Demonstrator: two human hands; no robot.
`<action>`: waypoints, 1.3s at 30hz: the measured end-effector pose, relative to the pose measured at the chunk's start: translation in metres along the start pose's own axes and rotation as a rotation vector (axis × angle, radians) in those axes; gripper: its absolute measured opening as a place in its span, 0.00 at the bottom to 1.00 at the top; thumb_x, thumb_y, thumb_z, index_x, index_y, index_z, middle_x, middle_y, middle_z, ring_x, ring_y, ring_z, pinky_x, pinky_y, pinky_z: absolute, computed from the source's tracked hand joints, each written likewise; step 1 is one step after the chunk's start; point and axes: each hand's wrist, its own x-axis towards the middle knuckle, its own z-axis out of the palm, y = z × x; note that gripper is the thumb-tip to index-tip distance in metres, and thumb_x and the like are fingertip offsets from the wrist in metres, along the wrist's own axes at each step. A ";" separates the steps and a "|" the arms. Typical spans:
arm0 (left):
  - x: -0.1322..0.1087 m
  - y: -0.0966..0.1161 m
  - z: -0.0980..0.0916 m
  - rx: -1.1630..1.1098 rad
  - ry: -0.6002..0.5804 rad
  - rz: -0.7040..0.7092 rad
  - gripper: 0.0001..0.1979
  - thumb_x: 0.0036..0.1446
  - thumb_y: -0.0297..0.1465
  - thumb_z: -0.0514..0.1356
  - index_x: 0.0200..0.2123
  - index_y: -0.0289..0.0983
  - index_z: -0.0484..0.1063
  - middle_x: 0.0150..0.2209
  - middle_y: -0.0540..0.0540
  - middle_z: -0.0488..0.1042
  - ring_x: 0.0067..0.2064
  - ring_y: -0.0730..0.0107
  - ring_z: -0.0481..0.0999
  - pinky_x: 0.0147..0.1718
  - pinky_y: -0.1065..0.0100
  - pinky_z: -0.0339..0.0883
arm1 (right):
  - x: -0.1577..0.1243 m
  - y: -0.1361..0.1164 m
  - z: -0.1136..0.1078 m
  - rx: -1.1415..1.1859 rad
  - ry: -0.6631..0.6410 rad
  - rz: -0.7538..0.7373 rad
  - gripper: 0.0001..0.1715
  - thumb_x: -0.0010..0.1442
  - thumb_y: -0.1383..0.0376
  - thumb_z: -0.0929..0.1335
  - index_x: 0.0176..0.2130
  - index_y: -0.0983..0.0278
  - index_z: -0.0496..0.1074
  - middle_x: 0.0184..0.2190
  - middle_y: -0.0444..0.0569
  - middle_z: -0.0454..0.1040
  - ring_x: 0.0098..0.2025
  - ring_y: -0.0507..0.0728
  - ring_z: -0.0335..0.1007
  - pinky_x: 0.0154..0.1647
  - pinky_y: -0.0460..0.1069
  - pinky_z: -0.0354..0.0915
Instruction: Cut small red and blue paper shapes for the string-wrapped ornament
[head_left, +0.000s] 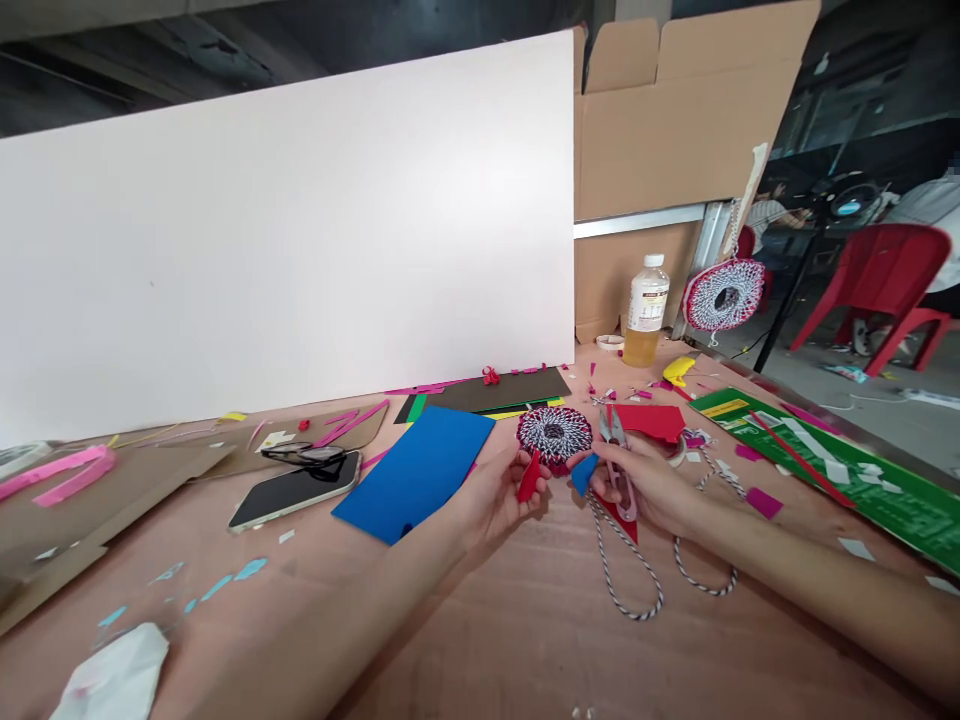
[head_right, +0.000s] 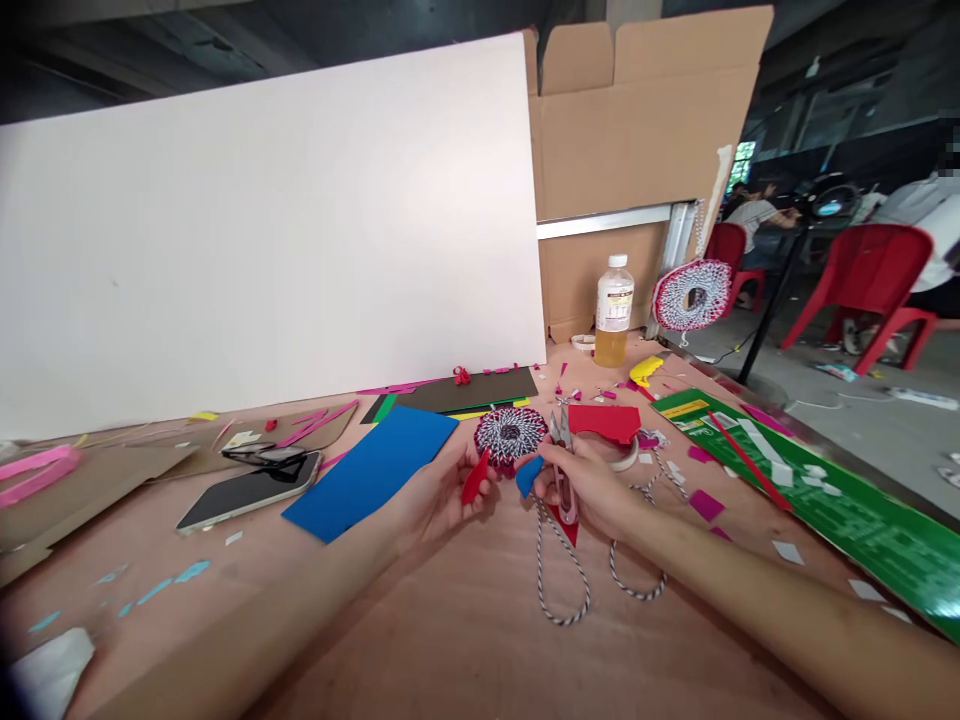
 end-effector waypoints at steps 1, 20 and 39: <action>0.000 -0.001 -0.001 -0.022 0.001 0.002 0.06 0.58 0.31 0.56 0.32 0.34 0.65 0.31 0.44 0.72 0.31 0.75 0.74 0.32 0.74 0.69 | 0.001 0.001 -0.001 0.024 0.005 0.007 0.15 0.57 0.55 0.65 0.32 0.66 0.67 0.16 0.43 0.68 0.16 0.47 0.57 0.12 0.42 0.50; -0.012 -0.019 0.003 0.022 0.064 0.176 0.08 0.49 0.32 0.65 0.31 0.33 0.73 0.30 0.46 0.72 0.31 0.71 0.72 0.32 0.66 0.70 | 0.003 0.001 -0.016 -0.133 -0.003 0.084 0.16 0.50 0.55 0.72 0.23 0.64 0.69 0.11 0.41 0.67 0.10 0.45 0.57 0.08 0.39 0.51; -0.016 -0.024 0.013 0.093 0.027 0.163 0.08 0.49 0.28 0.63 0.35 0.33 0.77 0.34 0.45 0.77 0.36 0.68 0.74 0.41 0.64 0.70 | -0.018 -0.013 0.021 -0.589 -0.024 0.058 0.10 0.54 0.63 0.67 0.24 0.63 0.64 0.17 0.41 0.71 0.14 0.46 0.57 0.12 0.41 0.53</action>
